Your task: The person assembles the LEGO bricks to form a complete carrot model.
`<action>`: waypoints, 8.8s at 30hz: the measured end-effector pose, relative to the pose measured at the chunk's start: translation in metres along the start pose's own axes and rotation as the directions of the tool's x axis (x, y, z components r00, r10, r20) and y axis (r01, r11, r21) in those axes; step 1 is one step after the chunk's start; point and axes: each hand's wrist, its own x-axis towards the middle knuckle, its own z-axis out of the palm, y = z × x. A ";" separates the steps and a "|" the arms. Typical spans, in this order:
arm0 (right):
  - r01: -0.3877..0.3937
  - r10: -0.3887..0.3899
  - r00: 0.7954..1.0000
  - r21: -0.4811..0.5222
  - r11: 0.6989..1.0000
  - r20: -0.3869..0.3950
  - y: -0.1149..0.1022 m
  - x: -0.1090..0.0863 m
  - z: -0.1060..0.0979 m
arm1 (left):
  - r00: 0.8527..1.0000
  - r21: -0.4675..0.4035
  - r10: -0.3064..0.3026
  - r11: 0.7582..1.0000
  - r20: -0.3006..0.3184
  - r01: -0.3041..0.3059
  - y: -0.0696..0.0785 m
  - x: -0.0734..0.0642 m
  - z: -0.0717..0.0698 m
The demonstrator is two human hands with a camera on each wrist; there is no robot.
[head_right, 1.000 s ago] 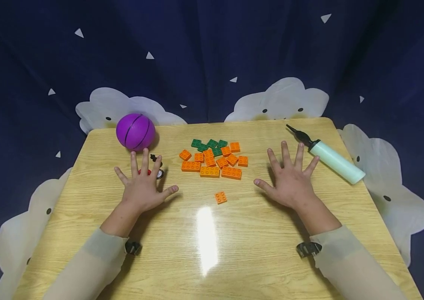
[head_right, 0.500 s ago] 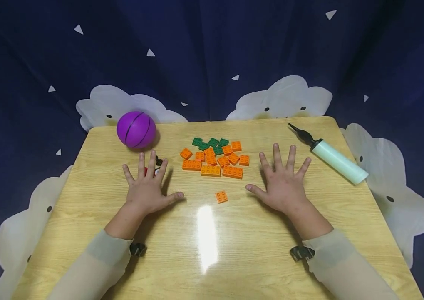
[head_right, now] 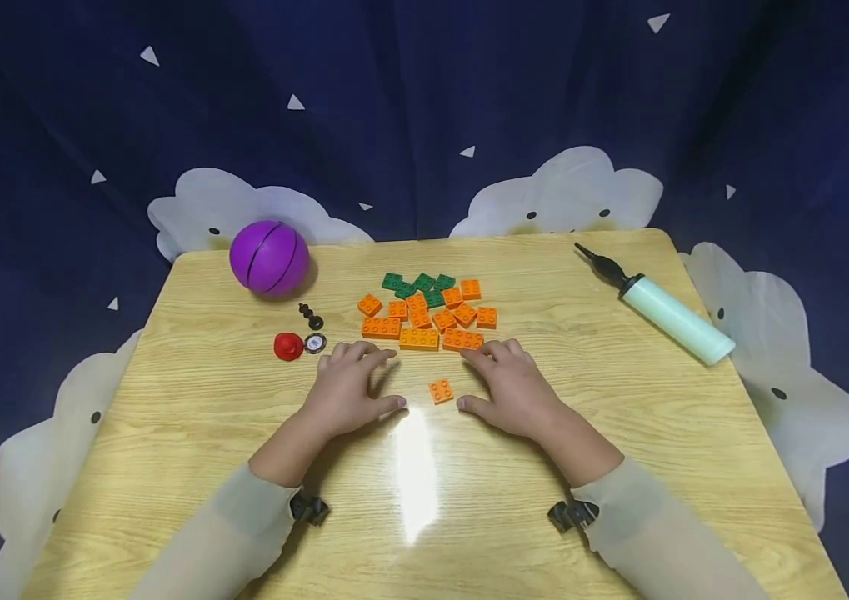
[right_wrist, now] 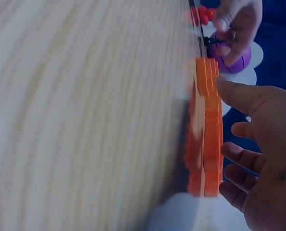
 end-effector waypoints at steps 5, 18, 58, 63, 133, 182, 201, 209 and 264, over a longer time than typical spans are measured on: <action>0.027 -0.028 0.999 0.039 0.999 0.020 -0.009 0.006 0.010 | 0.999 -0.073 0.034 0.997 0.020 -0.033 0.013 0.006 0.009; 0.046 -0.046 0.999 0.024 0.999 0.011 -0.020 0.020 0.022 | 0.995 -0.119 0.063 0.992 0.083 -0.053 0.030 0.019 0.024; -0.086 0.094 0.993 0.112 0.990 -0.065 -0.001 0.040 0.002 | 0.992 -0.214 0.075 0.975 0.099 -0.052 0.019 0.028 0.024; -0.108 0.116 0.990 0.102 0.989 -0.079 0.008 0.044 0.000 | 0.992 -0.217 0.076 0.975 0.104 -0.052 0.019 0.028 0.024; 0.034 -0.034 0.999 0.182 0.983 -0.004 -0.026 0.030 0.012 | 1.000 -0.348 0.031 0.937 0.003 -0.028 0.015 0.025 0.012; -0.006 -0.030 0.994 0.318 0.948 0.108 -0.008 0.032 0.015 | 0.998 -0.379 0.008 0.925 0.063 0.017 0.015 0.019 0.019; -0.026 0.039 0.999 0.397 0.917 -0.026 -0.002 0.057 0.016 | 0.999 -0.406 -0.001 0.914 0.052 0.022 0.014 0.018 0.021; 0.025 0.004 0.996 0.337 0.941 -0.085 -0.002 0.069 0.019 | 0.999 -0.398 0.004 0.917 0.044 0.014 0.013 0.018 0.021; 0.038 -0.034 0.999 0.260 0.965 -0.021 -0.003 0.057 0.007 | 0.999 -0.405 0.001 0.914 0.054 0.021 0.012 0.019 0.022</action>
